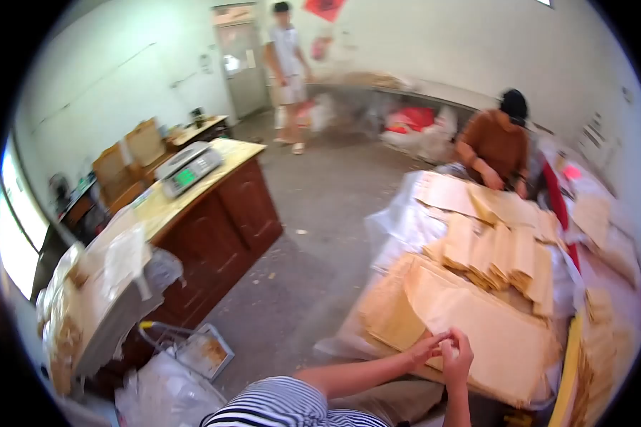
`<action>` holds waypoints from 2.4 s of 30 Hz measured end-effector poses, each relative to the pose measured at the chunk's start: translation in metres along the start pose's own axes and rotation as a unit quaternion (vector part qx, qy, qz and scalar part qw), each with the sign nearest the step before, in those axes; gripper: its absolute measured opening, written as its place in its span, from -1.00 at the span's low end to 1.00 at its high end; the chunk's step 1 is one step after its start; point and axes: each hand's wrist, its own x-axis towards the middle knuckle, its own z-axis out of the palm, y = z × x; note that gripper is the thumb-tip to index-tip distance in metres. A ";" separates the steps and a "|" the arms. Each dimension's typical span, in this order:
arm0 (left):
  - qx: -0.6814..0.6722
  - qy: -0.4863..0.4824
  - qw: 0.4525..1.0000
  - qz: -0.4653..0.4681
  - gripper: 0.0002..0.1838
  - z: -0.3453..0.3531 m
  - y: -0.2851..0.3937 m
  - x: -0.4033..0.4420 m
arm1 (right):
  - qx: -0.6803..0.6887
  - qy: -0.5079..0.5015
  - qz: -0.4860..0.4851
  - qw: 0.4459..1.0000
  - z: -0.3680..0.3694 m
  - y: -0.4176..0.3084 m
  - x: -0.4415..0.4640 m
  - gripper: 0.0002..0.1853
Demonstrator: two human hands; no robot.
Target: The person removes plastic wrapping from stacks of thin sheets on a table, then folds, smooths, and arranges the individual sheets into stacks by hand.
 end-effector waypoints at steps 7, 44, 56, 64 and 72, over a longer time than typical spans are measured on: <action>-0.180 0.096 0.969 -0.138 -0.56 -0.029 0.003 0.008 | -0.090 -0.173 -0.105 0.975 0.008 -0.040 0.004 -0.72; 0.132 0.207 0.968 0.051 -0.58 -0.092 0.063 -0.033 | -0.361 0.003 0.162 0.918 -0.145 0.180 -0.064 -0.50; -0.146 0.134 0.975 0.096 -0.51 -0.121 0.059 -0.011 | 0.250 0.394 0.333 0.819 -0.105 0.165 -0.089 -0.73; 0.108 0.226 0.956 0.154 -0.43 -0.070 0.062 -0.011 | -0.269 0.246 -0.036 0.931 -0.054 0.072 -0.029 -0.59; 0.602 0.094 0.705 0.364 -0.47 -0.034 0.052 -0.010 | -0.408 0.034 -0.064 0.910 0.060 0.094 -0.035 -0.53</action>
